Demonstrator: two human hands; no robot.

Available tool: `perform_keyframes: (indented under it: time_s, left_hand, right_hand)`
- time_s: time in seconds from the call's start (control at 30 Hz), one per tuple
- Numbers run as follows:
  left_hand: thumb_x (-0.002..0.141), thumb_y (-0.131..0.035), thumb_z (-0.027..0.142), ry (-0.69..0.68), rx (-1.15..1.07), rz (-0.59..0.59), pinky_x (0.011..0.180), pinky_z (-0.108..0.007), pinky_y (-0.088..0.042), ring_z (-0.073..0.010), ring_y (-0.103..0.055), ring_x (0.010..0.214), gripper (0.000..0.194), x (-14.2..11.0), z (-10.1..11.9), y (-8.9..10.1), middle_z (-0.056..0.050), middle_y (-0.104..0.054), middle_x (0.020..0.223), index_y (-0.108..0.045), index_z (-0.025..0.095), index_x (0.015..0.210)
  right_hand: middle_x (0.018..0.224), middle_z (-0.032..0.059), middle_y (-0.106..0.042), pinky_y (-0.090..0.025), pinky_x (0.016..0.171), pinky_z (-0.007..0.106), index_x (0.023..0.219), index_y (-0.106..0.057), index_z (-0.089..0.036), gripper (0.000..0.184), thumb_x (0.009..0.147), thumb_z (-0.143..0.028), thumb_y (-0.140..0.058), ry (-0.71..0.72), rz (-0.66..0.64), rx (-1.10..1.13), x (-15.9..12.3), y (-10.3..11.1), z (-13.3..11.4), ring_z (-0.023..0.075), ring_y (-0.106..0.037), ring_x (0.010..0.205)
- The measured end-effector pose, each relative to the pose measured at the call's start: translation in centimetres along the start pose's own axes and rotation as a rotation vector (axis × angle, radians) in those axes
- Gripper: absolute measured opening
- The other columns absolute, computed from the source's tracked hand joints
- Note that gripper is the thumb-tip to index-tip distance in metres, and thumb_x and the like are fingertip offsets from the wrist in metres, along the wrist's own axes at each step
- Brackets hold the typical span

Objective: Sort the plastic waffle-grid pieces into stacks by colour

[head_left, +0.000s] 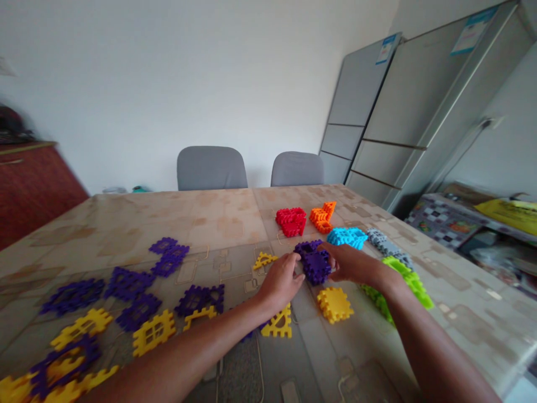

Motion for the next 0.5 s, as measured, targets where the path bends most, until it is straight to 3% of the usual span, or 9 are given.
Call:
perform_keyframes:
  time_s: [0.3,0.5]
  left_hand:
    - [0.097,-0.063,0.033,0.018,-0.048,-0.023,0.083,-0.043,-0.057,-0.0224,-0.066,0.097,0.029,0.6,0.6,-0.5,-0.008,-0.064,0.118,-0.060,0.017,0.121]
    - [0.097,-0.063,0.033,0.023,-0.086,-0.011,0.085,-0.044,-0.057,-0.0231,-0.066,0.099,0.030,0.3,0.4,-0.3,-0.008,-0.064,0.120,-0.060,0.018,0.122]
  right_hand:
    - [0.124,0.0110,-0.066,-0.048,0.093,0.041,0.134,-0.053,-0.023,0.082,0.057,-0.012,-0.080,0.057,0.081,-0.017,1.2,-1.0,0.3,0.0331,-0.061,0.115]
    - [0.130,0.0095,-0.063,-0.047,0.097,0.041,0.134,-0.055,-0.026,0.085,0.054,-0.012,-0.082,0.068,0.135,-0.032,1.9,-2.1,0.5,0.0331,-0.059,0.118]
Point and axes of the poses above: each hand's wrist, its own x-axis towards the middle knuckle, its own y-axis out of the back of the hand, z = x × y, the point moved 3 cm from there along x, towards the middle knuckle
